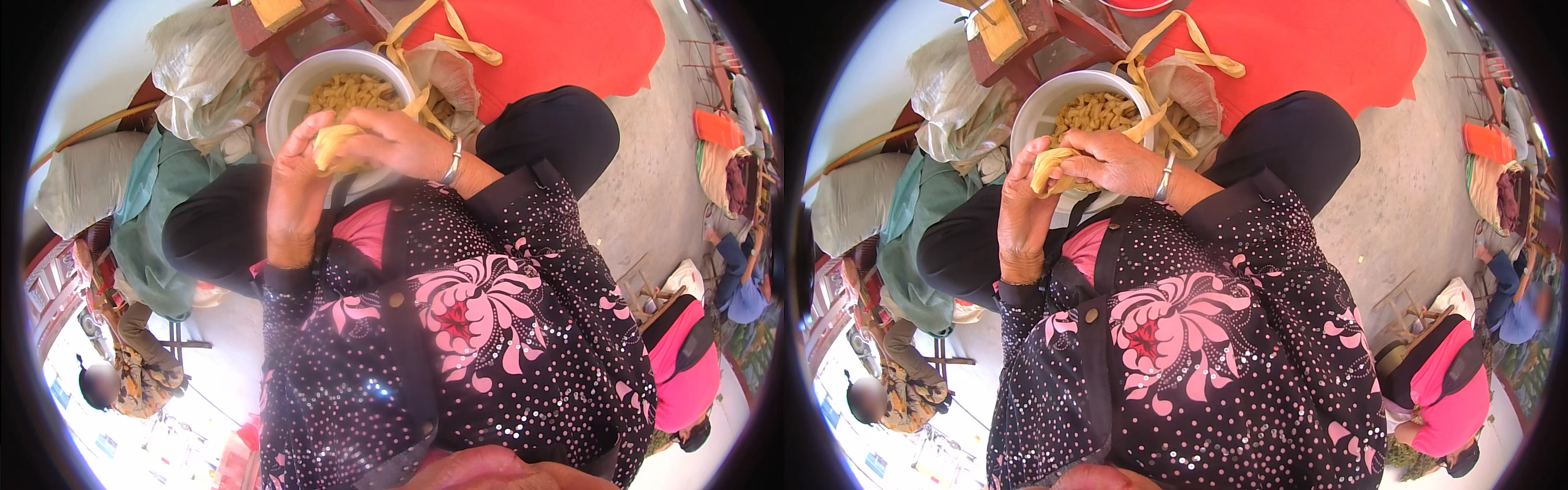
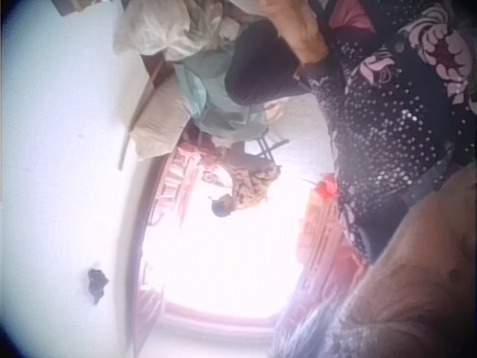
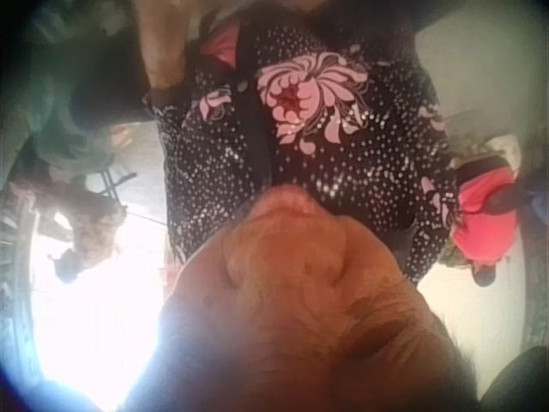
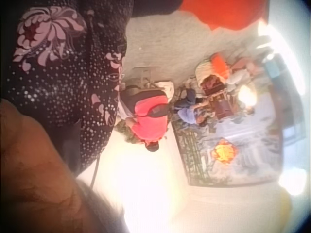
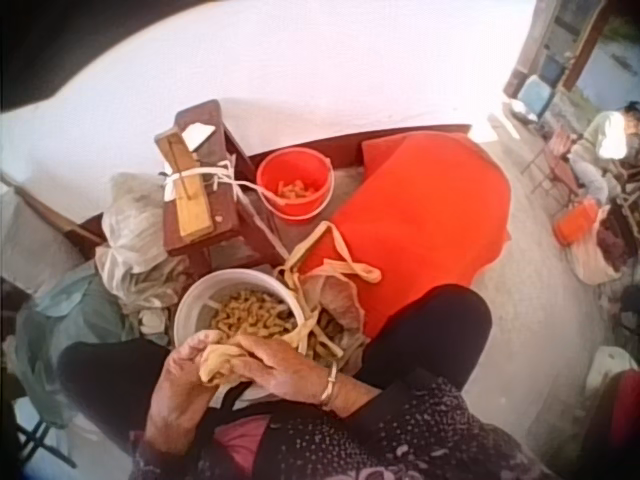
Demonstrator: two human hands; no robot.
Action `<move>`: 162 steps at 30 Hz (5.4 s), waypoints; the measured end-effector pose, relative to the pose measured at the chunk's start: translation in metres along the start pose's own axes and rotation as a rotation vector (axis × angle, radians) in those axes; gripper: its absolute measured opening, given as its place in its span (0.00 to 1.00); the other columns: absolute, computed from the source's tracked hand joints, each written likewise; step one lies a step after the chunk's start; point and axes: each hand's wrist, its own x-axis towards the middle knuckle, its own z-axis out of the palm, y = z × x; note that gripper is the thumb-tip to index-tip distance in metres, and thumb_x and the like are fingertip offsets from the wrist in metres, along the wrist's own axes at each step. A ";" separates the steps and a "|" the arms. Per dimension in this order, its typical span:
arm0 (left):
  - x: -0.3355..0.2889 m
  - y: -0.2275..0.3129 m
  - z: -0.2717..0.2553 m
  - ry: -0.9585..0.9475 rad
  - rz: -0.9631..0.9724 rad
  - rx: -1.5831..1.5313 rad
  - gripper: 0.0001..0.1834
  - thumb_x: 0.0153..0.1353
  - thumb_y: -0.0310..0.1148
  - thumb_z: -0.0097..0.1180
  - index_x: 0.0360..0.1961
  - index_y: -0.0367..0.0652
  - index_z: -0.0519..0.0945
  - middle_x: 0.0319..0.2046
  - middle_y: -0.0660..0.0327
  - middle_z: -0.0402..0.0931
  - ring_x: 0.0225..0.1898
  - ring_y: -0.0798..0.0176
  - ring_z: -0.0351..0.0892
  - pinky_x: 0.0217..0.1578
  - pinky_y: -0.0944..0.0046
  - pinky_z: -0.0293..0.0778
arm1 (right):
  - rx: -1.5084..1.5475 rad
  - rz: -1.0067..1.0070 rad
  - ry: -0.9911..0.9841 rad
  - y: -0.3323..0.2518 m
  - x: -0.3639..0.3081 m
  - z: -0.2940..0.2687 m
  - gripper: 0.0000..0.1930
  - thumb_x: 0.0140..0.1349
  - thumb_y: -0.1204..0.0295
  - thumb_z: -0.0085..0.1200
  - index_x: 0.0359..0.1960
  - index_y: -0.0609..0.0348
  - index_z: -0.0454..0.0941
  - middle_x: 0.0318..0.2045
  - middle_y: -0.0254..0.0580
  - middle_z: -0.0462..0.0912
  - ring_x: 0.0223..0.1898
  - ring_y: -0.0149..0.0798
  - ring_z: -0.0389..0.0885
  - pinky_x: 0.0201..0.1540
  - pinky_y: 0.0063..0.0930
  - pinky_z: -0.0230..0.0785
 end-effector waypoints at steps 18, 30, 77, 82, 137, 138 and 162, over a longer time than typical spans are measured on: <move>0.000 -0.003 0.010 -0.068 -0.011 0.422 0.30 0.68 0.49 0.39 0.55 0.29 0.68 0.49 0.50 0.73 0.41 0.59 0.78 0.48 0.61 0.73 | 0.110 -0.046 0.157 -0.004 -0.007 0.000 0.21 0.59 0.68 0.59 0.48 0.60 0.63 0.31 0.40 0.79 0.29 0.25 0.76 0.30 0.19 0.69; 0.008 -0.011 -0.007 -0.196 -0.160 -0.384 0.22 0.69 0.44 0.37 0.47 0.34 0.72 0.44 0.55 0.67 0.30 0.68 0.67 0.37 0.59 0.71 | -0.112 0.037 0.157 -0.008 -0.020 -0.013 0.12 0.55 0.66 0.62 0.32 0.62 0.75 0.17 0.30 0.73 0.20 0.21 0.66 0.22 0.20 0.60; 0.009 0.021 -0.012 0.333 0.064 0.086 0.09 0.62 0.35 0.54 0.31 0.40 0.76 0.15 0.71 0.57 0.13 0.78 0.50 0.14 0.75 0.56 | -0.165 0.177 -0.003 -0.040 -0.017 -0.021 0.15 0.65 0.64 0.48 0.26 0.64 0.74 0.18 0.34 0.74 0.22 0.26 0.69 0.28 0.23 0.64; 0.046 0.061 0.000 0.319 0.169 0.132 0.09 0.62 0.35 0.54 0.31 0.40 0.76 0.16 0.71 0.60 0.14 0.78 0.53 0.16 0.74 0.58 | -0.453 -0.139 0.116 -0.069 0.036 -0.046 0.14 0.63 0.62 0.50 0.27 0.62 0.72 0.16 0.48 0.67 0.17 0.43 0.65 0.23 0.31 0.60; 0.016 0.029 -0.003 -0.148 -0.121 0.362 0.11 0.64 0.35 0.53 0.40 0.39 0.79 0.28 0.68 0.77 0.25 0.76 0.75 0.25 0.76 0.72 | -0.057 -0.322 0.474 -0.040 0.025 0.019 0.13 0.66 0.64 0.45 0.31 0.63 0.70 0.18 0.40 0.74 0.20 0.33 0.73 0.23 0.28 0.63; 0.016 0.033 0.001 -0.109 -0.021 0.442 0.10 0.63 0.34 0.53 0.38 0.38 0.79 0.27 0.68 0.77 0.25 0.76 0.74 0.25 0.75 0.72 | -0.069 -0.269 0.421 -0.044 0.028 0.016 0.13 0.65 0.64 0.45 0.30 0.63 0.71 0.17 0.41 0.74 0.20 0.33 0.72 0.23 0.28 0.63; 0.020 0.036 0.006 -0.024 0.313 0.389 0.13 0.62 0.30 0.54 0.47 0.37 0.75 0.35 0.62 0.78 0.33 0.71 0.77 0.39 0.72 0.73 | -0.106 -0.344 0.151 -0.052 0.034 -0.008 0.19 0.65 0.55 0.48 0.35 0.62 0.75 0.24 0.33 0.74 0.25 0.27 0.70 0.30 0.22 0.66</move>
